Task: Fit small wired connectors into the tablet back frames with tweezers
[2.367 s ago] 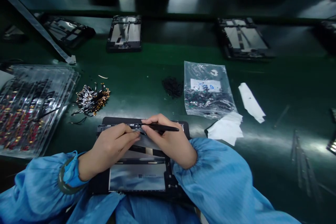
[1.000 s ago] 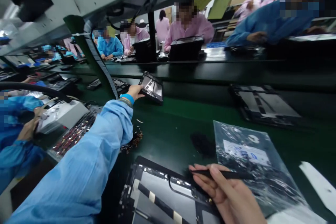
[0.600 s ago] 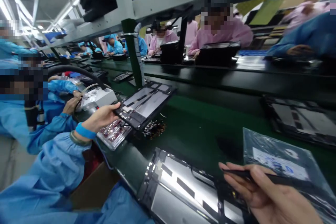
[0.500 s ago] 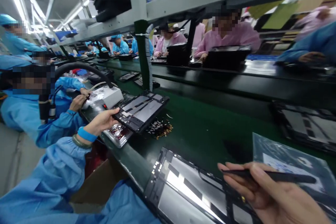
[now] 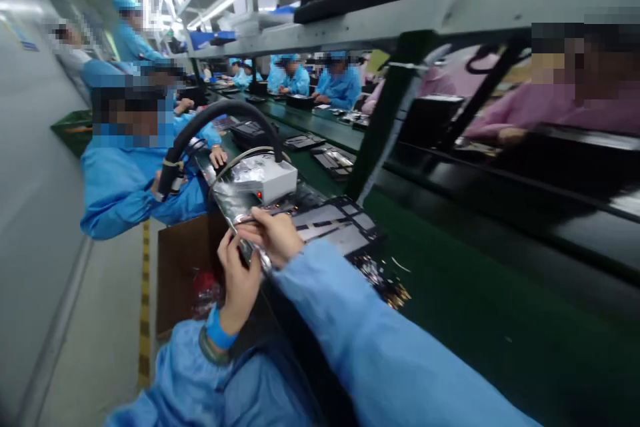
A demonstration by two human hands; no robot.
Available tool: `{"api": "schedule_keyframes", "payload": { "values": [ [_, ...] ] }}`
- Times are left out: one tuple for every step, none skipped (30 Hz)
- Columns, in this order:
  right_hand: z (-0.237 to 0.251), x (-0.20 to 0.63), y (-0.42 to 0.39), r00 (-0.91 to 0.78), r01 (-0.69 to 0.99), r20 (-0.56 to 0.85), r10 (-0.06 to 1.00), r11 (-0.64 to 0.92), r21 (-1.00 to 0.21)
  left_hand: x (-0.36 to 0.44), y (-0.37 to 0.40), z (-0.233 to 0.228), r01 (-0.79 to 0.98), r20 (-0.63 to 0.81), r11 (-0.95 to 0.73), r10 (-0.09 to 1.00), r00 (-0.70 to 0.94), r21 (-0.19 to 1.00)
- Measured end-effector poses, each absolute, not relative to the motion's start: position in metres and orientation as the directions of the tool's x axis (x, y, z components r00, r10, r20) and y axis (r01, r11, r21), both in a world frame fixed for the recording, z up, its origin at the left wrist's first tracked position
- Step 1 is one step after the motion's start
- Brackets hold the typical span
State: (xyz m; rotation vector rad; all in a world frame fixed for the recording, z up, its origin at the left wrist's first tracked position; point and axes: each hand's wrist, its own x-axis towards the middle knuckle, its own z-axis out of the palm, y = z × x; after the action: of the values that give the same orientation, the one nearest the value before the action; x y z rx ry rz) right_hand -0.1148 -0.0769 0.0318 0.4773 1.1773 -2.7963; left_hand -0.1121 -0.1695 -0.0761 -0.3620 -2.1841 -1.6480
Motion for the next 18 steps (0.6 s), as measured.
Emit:
{"api": "schedule_keyframes", "payload": {
  "values": [
    [0.022,-0.145,-0.1,-0.942,0.219,-0.335,0.022,-0.716,-0.663,-0.109,-0.185,-0.091,0.405,0.461,0.338,-0.106,-0.881,0.85],
    [0.011,-0.172,-0.123,-0.933,0.247,-0.359,-0.003,-0.73,-0.637,-0.106,-0.202,-0.107,0.347,0.451,0.393,-0.215,-0.866,0.852],
    [0.001,-0.196,-0.146,-0.924,0.266,-0.381,-0.019,-0.749,-0.607,-0.104,-0.221,-0.124,0.287,0.426,0.411,-0.3,-0.854,0.865],
    [-0.01,-0.217,-0.167,-0.917,0.284,-0.397,-0.043,-0.768,-0.574,-0.101,-0.241,-0.141,0.232,0.397,0.421,-0.363,-0.843,0.877],
    [-0.019,-0.235,-0.185,-0.911,0.296,-0.407,-0.064,-0.788,-0.54,-0.097,-0.261,-0.157,0.176,0.366,0.425,-0.421,-0.83,0.888],
    [-0.027,-0.249,-0.201,-0.907,0.305,-0.414,-0.084,-0.808,-0.505,-0.093,-0.281,-0.172,0.12,0.332,0.424,-0.471,-0.817,0.898],
    [-0.034,-0.26,-0.214,-0.903,0.312,-0.417,-0.104,-0.826,-0.469,-0.087,-0.299,-0.186,0.066,0.295,0.418,-0.512,-0.806,0.906],
    [-0.04,-0.268,-0.224,-0.901,0.316,-0.417,-0.122,-0.843,-0.435,-0.081,-0.317,-0.198,0.014,0.257,0.407,-0.549,-0.796,0.913],
    [-0.044,-0.275,-0.232,-0.899,0.319,-0.414,-0.14,-0.859,-0.401,-0.074,-0.332,-0.209,-0.034,0.218,0.392,-0.579,-0.785,0.919],
    [-0.048,-0.28,-0.238,-0.899,0.32,-0.409,-0.157,-0.873,-0.369,-0.068,-0.345,-0.219,-0.079,0.18,0.374,-0.608,-0.773,0.924],
    [-0.051,-0.283,-0.242,-0.9,0.32,-0.401,-0.173,-0.885,-0.338,-0.063,-0.355,-0.227,-0.12,0.144,0.354,-0.635,-0.759,0.928],
    [-0.054,-0.285,-0.246,-0.901,0.322,-0.392,-0.189,-0.895,-0.309,-0.059,-0.362,-0.234,-0.154,0.113,0.333,-0.658,-0.744,0.93],
    [-0.056,-0.286,-0.248,-0.901,0.323,-0.382,-0.203,-0.904,-0.281,-0.056,-0.366,-0.241,-0.182,0.086,0.313,-0.678,-0.73,0.932],
    [-0.058,-0.287,-0.251,-0.902,0.324,-0.375,-0.215,-0.911,-0.256,-0.055,-0.368,-0.246,-0.201,0.064,0.296,-0.692,-0.719,0.934],
    [-0.059,-0.288,-0.253,-0.902,0.323,-0.37,-0.223,-0.917,-0.233,-0.055,-0.368,-0.25,-0.212,0.048,0.282,-0.698,-0.715,0.936],
    [-0.061,-0.289,-0.254,-0.902,0.32,-0.368,-0.227,-0.923,-0.214,-0.057,-0.365,-0.253,-0.215,0.037,0.271,-0.696,-0.718,0.938],
    [-0.062,-0.29,-0.256,-0.902,0.314,-0.367,-0.227,-0.929,-0.198,-0.059,-0.361,-0.255,-0.211,0.029,0.264,-0.686,-0.727,0.941],
    [-0.063,-0.29,-0.257,-0.903,0.307,-0.368,-0.224,-0.934,-0.184,-0.061,-0.357,-0.256,-0.203,0.025,0.259,-0.671,-0.741,0.944]
  ]
}}
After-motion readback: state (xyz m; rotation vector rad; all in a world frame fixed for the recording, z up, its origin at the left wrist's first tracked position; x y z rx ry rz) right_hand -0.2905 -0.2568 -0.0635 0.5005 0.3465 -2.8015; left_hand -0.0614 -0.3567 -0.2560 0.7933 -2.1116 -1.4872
